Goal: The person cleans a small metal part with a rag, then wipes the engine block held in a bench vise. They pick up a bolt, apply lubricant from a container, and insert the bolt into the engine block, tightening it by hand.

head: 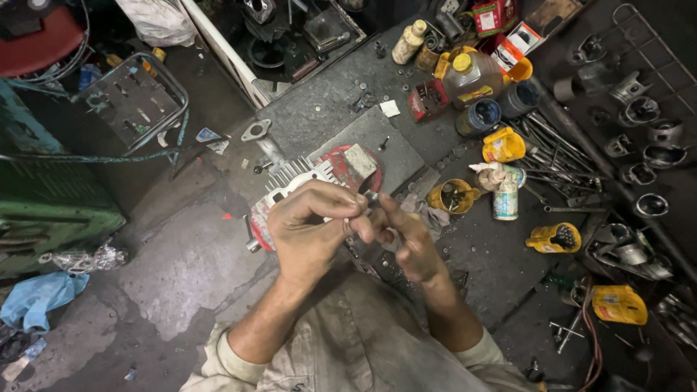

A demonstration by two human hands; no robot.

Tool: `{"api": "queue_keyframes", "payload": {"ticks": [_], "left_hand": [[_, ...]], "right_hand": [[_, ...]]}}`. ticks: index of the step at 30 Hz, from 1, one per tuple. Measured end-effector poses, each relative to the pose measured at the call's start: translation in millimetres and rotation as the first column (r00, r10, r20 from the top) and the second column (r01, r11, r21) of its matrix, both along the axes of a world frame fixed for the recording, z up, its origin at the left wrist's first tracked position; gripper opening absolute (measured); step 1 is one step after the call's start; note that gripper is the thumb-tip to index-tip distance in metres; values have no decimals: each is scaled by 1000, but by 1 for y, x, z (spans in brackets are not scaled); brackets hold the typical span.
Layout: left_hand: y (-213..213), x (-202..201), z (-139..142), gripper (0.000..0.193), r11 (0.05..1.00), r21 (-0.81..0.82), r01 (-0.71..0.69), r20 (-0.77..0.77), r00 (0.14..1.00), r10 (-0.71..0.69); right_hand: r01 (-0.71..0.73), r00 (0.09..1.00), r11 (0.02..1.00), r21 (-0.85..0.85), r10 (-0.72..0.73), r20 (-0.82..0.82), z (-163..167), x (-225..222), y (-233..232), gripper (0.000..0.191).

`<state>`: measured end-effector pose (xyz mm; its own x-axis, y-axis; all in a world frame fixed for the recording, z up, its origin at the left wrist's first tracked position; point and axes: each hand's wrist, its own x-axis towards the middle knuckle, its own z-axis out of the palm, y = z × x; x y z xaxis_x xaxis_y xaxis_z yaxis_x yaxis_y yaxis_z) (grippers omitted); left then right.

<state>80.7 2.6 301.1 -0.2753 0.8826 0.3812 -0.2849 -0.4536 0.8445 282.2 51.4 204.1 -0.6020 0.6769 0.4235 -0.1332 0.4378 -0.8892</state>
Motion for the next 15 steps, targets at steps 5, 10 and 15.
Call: {"api": "queue_keyframes", "payload": {"ticks": [5, 10, 15], "left_hand": [[2, 2, -6, 17, 1000, -11, 30, 142, 989, -28], [1, 3, -14, 20, 997, -61, 38, 193, 981, -26], [0, 14, -22, 27, 994, -69, 79, 136, 988, -69]], "right_hand": [[104, 981, 942, 320, -151, 125, 22, -2, 7, 73], [138, 960, 934, 329, -207, 187, 24, -1, 7, 72], [-243, 919, 869, -430, 64, -389, 3, -7, -10, 92]]}}
